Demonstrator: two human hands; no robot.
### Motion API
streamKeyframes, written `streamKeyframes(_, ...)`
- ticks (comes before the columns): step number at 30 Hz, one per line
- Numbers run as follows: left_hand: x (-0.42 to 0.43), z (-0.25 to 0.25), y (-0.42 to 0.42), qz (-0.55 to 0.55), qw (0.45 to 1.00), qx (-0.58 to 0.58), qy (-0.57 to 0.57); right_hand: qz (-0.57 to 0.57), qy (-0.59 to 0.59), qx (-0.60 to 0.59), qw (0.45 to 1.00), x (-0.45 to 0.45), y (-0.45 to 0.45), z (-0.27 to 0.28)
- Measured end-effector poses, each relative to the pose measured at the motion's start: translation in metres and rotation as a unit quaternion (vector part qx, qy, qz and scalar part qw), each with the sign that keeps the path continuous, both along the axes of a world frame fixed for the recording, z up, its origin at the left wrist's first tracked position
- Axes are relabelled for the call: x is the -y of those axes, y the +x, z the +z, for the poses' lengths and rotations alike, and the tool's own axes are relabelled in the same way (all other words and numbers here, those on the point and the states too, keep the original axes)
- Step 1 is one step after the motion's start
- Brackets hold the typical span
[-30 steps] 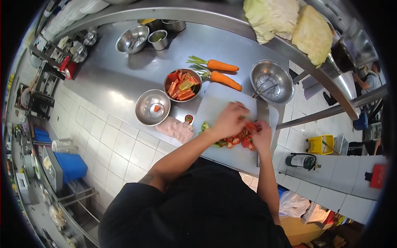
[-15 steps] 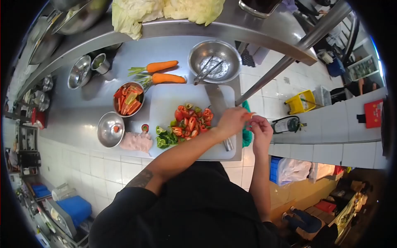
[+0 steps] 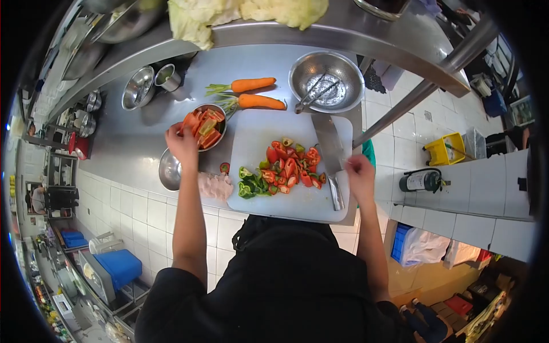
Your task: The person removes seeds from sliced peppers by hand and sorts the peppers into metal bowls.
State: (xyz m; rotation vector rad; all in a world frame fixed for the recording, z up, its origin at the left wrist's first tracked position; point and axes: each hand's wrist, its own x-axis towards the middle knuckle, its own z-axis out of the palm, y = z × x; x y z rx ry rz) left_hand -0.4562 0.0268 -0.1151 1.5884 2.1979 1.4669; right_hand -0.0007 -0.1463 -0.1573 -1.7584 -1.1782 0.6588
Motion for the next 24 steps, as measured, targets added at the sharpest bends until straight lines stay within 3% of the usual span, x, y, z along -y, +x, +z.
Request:
streamKeyframes(1, -0.006, -0.008, -0.023, 0.004, 1.000, 0.001, 0.004, 0.048, 0.014, -0.010, 0.999, -0.017, -0.022, 0.005)
streamKeyframes(3, -0.017, -0.035, -0.056, 0.017, 0.986, -0.080, -0.142, 0.102, 0.032, -0.015, 0.994, -0.049, -0.056, 0.020)
streamKeyframes(4, -0.013, -0.029, -0.048, 0.020, 0.987, -0.076, -0.139, 0.147, -0.018, 0.048, 0.988, -0.063, -0.069, 0.031)
streamKeyframes(6, 0.003, -0.020, -0.016, 0.124, 0.972, -0.190, -0.052, 0.196, -0.068, 0.118, 0.971, -0.084, -0.082, 0.035)
streamKeyframes(7, 0.014, -0.007, 0.000, 0.103, 0.978, -0.179, -0.025, 0.237, -0.096, 0.195, 0.947, -0.094, -0.086, 0.028)
streamKeyframes(9, 0.022, -0.027, 0.023, -0.108, 0.992, -0.040, 0.043, 0.280, -0.123, 0.276, 0.911, -0.103, -0.092, 0.017)
streamKeyframes(10, 0.041, 0.003, 0.066, -0.206, 0.971, 0.096, -0.076, 0.300, -0.134, 0.298, 0.896, -0.106, -0.094, 0.013)
streamKeyframes(12, 0.059, 0.016, 0.124, -0.430, 0.900, -0.049, -0.050, 0.329, -0.149, 0.327, 0.873, -0.106, -0.098, 0.012)
streamKeyframes(15, 0.053, -0.007, 0.172, -0.475, 0.866, -0.133, -0.085, 0.320, -0.159, 0.366, 0.859, -0.101, -0.105, 0.013)
streamKeyframes(17, 0.034, -0.017, 0.182, -0.480, 0.802, -0.223, -0.276, 0.332, -0.182, 0.397, 0.836, -0.101, -0.104, 0.016)
streamKeyframes(21, 0.027, 0.016, 0.175, -0.478, 0.761, -0.257, -0.355, 0.342, -0.167, 0.293, 0.877, -0.085, -0.098, 0.026)
streamKeyframes(23, 0.020, 0.024, 0.181, -0.494, 0.721, -0.322, -0.364, 0.229, -0.070, 0.071, 0.968, -0.076, -0.094, 0.027)
streamKeyframes(24, 0.017, 0.020, 0.186, -0.498, 0.718, -0.325, -0.363, 0.224, -0.069, 0.070, 0.970, -0.070, -0.091, 0.025)
